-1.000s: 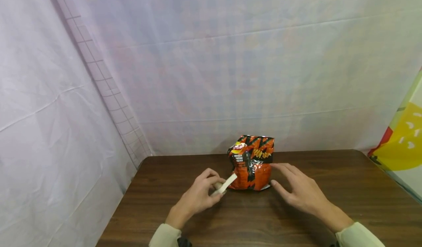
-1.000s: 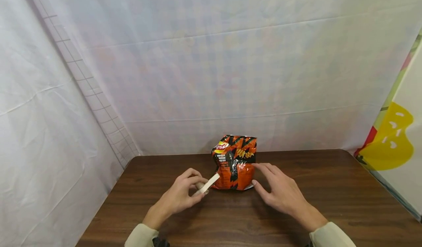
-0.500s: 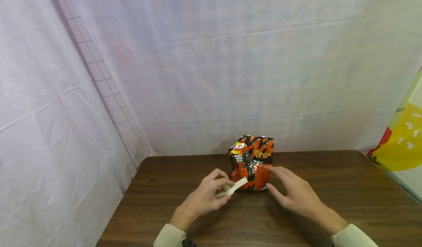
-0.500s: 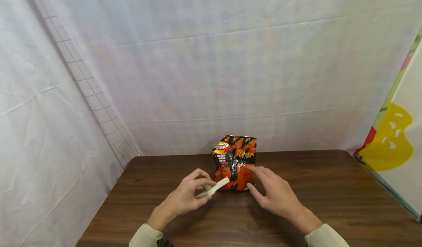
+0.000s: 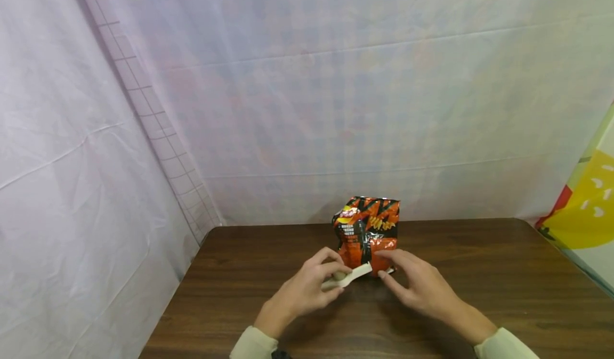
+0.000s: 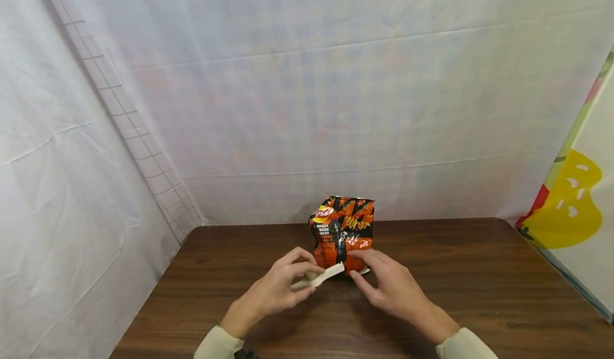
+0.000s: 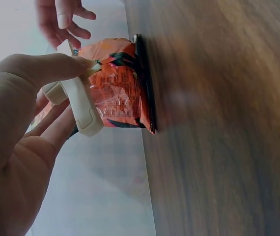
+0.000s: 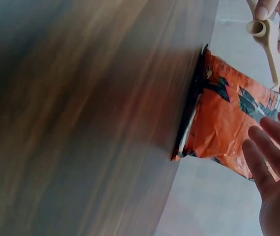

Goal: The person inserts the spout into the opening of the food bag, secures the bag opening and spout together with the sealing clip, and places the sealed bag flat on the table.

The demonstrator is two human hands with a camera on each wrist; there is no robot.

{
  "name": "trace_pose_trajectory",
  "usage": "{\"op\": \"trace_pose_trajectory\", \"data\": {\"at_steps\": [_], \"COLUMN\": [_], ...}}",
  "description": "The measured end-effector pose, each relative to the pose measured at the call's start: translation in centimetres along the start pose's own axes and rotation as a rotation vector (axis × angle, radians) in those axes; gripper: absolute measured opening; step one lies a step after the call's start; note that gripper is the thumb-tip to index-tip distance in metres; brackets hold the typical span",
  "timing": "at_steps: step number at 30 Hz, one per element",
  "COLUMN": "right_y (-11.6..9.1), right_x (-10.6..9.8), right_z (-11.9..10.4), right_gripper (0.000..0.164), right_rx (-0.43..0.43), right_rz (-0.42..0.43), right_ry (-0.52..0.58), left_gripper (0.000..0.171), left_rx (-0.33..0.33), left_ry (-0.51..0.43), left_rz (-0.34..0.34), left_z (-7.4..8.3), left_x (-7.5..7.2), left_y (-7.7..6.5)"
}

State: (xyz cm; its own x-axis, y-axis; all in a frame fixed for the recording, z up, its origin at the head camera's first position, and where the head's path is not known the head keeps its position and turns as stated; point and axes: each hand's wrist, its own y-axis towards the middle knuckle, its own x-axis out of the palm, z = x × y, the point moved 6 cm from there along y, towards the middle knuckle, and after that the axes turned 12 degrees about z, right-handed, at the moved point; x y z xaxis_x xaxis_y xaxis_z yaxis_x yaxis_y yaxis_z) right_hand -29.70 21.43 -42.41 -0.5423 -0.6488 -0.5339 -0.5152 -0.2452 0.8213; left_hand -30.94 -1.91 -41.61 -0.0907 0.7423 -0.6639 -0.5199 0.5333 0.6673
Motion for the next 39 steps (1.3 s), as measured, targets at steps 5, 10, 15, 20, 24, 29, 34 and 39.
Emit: {"op": "trace_pose_trajectory", "data": {"at_steps": [5, 10, 15, 20, 24, 29, 34, 39], "right_y": [0.0, -0.1, -0.3, -0.4, -0.5, -0.5, -0.5, -0.4], "right_x": [0.4, 0.7, 1.1, 1.2, 1.3, 1.2, 1.1, 1.0], "right_z": [-0.3, -0.5, -0.6, -0.7, -0.7, -0.8, -0.7, -0.7], "right_gripper": [0.041, 0.038, 0.033, 0.031, 0.031, 0.031, 0.032, 0.031], "right_rx": [0.013, 0.021, 0.016, 0.018, 0.028, 0.019, 0.015, 0.016], "right_rz": [-0.014, -0.033, -0.044, -0.048, -0.049, -0.037, -0.020, -0.013], "right_ry": [0.060, 0.095, 0.167, 0.208, 0.216, 0.225, 0.223, 0.223], "left_gripper": [0.037, 0.037, 0.037, 0.039, 0.041, 0.046, 0.046, 0.044], "left_rx": [0.011, 0.046, 0.100, 0.122, 0.113, 0.065, 0.006, -0.012], "left_ry": [0.021, 0.036, 0.029, 0.002, -0.024, -0.040, -0.067, -0.106], "left_rz": [-0.036, -0.033, -0.001, 0.036, 0.056, 0.053, 0.039, 0.037], "left_z": [0.4, 0.7, 0.9, 1.0, 0.8, 0.5, 0.2, 0.0], "left_x": [0.5, 0.7, 0.9, 0.9, 0.9, 0.9, 0.9, 1.0], "left_y": [0.1, 0.1, 0.0, 0.0, -0.1, -0.2, -0.3, -0.3]}}
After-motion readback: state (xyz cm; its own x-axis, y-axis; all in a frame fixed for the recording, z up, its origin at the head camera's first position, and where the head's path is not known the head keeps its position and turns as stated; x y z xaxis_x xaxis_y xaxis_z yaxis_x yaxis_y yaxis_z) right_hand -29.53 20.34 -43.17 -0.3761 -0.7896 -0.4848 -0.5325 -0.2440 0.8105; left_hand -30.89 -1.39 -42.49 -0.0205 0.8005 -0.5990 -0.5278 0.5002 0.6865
